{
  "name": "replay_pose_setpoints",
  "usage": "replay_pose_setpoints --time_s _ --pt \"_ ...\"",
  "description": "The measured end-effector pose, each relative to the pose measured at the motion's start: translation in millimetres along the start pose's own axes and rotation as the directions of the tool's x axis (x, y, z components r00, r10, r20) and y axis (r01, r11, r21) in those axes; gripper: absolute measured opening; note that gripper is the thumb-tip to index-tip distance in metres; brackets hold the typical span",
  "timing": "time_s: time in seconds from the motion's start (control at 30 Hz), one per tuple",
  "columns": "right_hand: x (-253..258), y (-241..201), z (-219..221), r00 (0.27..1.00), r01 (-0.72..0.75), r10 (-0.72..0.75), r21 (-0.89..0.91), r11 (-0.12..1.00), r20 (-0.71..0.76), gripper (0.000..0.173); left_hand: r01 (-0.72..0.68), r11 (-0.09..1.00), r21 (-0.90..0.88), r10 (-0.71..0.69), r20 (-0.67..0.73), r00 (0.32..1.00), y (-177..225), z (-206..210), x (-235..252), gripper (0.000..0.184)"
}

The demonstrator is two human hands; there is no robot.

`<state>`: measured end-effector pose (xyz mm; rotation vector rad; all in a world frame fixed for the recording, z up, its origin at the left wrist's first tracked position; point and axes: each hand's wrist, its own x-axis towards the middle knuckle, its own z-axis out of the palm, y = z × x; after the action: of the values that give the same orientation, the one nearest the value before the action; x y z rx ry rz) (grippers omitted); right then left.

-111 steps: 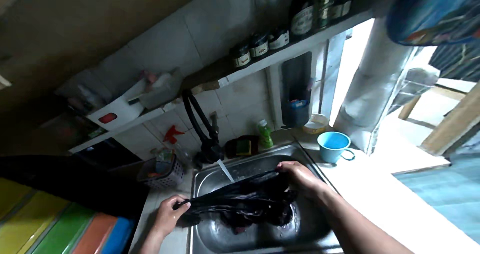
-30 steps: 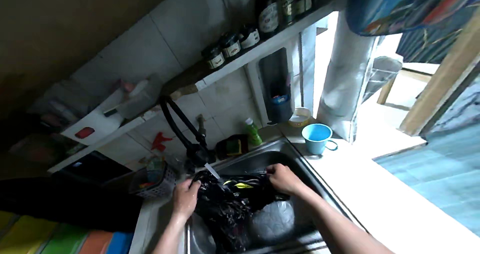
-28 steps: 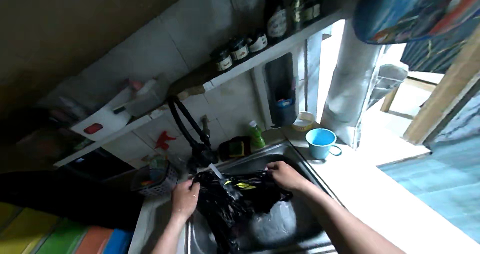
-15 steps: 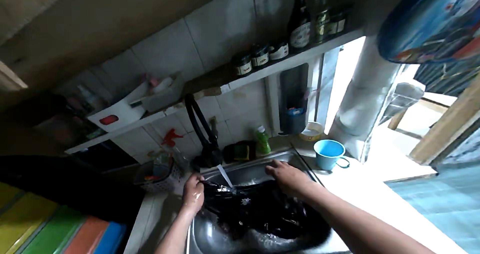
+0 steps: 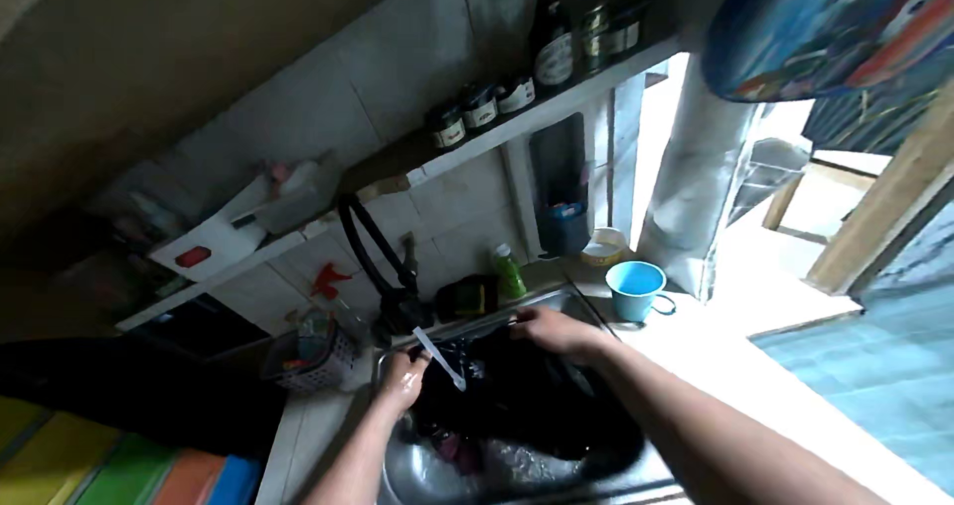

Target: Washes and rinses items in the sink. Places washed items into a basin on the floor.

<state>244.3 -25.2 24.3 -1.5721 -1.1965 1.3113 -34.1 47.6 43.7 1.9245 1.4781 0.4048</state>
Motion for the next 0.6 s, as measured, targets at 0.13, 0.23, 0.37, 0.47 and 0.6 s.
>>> replay_pose_setpoints --time_s 0.13,0.23,0.37,0.47,0.6 --pt "8.4 -29.5 60.0 0.997 0.005 -0.029 -0.313 0.950 -0.071 0.030 -0.062 0.961 -0.268 0.085 0.077 0.993 16.2 31.1 -6.4 0.076" --pt "-6.3 -42.2 82.0 0.942 0.336 -0.321 -0.322 0.885 0.099 0.014 -0.210 0.976 -0.064 0.219 0.197 0.956 15.3 20.7 -12.6 0.077" --pt "-8.3 6.3 62.6 0.917 0.385 -0.374 -0.064 0.921 0.141 0.055 -0.138 0.970 0.199 0.119 0.105 0.987 3.3 -21.0 -21.8 0.029" --pt "-9.2 69.4 57.3 0.977 0.129 -0.061 -0.330 0.935 0.206 0.105 -0.135 0.986 0.095 0.138 -0.026 0.990 11.4 -41.6 -43.7 0.035" --pt "-4.2 121.3 114.6 0.988 -0.017 0.112 -0.643 0.765 0.108 0.144 -0.297 0.955 -0.021 0.290 -0.153 0.945 33.0 -49.0 -64.8 0.029"
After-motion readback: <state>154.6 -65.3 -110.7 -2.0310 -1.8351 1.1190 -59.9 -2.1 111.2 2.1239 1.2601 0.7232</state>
